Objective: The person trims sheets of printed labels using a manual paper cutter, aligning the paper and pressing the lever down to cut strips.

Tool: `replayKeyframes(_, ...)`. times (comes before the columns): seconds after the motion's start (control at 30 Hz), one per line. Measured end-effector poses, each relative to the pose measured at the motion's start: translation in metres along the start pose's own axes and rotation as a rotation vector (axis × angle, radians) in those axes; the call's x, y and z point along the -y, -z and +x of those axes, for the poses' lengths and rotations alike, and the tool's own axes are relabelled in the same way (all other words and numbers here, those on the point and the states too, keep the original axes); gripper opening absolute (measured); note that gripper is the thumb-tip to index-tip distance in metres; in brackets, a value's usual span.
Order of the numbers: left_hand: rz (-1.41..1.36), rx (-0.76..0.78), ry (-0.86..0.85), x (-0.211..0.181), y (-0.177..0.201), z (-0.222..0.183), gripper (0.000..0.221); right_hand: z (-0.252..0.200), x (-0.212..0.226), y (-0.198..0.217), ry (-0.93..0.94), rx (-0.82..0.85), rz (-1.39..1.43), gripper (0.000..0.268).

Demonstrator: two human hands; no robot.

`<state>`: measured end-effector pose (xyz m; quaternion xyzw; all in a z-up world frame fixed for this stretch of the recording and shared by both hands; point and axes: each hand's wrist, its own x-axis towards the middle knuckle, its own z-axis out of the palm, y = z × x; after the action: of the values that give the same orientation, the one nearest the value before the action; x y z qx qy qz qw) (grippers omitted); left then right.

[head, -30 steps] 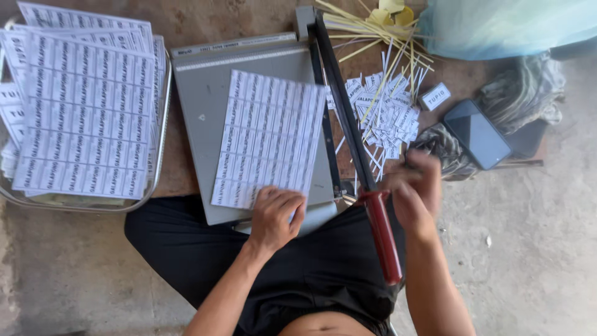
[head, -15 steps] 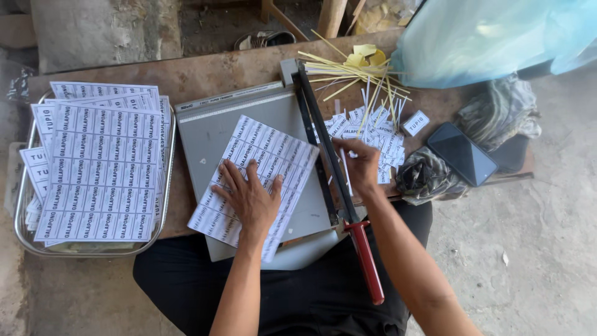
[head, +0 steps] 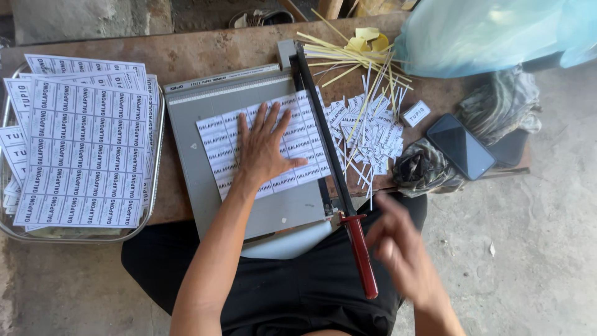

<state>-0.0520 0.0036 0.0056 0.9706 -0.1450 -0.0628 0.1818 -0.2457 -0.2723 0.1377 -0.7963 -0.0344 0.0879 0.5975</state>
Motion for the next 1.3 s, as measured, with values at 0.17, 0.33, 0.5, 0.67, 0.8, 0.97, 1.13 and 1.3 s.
replayKeyframes(0.17,-0.019,0.023,-0.074,0.004,0.005,0.022,0.132,-0.017,0.038,-0.024,0.032,0.178,-0.074,0.051)
replayKeyframes(0.33,-0.028,-0.014,-0.094,0.007,0.007,0.035,0.133,-0.009,0.046,-0.029,-0.092,0.17,-0.114,0.043)
replayKeyframes(0.5,-0.034,-0.011,-0.099,0.01,0.004,0.04,0.135,-0.012,0.038,-0.03,-0.13,0.171,-0.17,0.043)
replayKeyframes(0.67,-0.055,-0.009,-0.085,0.011,0.0,0.043,0.136,-0.012,0.03,-0.031,-0.082,0.166,-0.163,0.043)
replayKeyframes(0.8,-0.067,-0.014,-0.084,0.014,-0.004,0.045,0.136,-0.013,0.03,-0.032,-0.112,0.166,-0.16,0.042)
replayKeyframes(0.97,-0.067,-0.02,-0.091,0.016,-0.006,0.047,0.137,-0.012,0.029,-0.032,-0.108,0.171,-0.171,0.043)
replayKeyframes(1.13,-0.066,-0.024,-0.102,0.017,-0.006,0.047,0.137,-0.014,0.026,-0.032,-0.096,0.168,-0.191,0.041)
replayKeyframes(1.3,-0.055,-0.024,-0.102,0.018,-0.008,0.048,0.137,-0.014,0.023,-0.033,-0.084,0.164,-0.187,0.042)
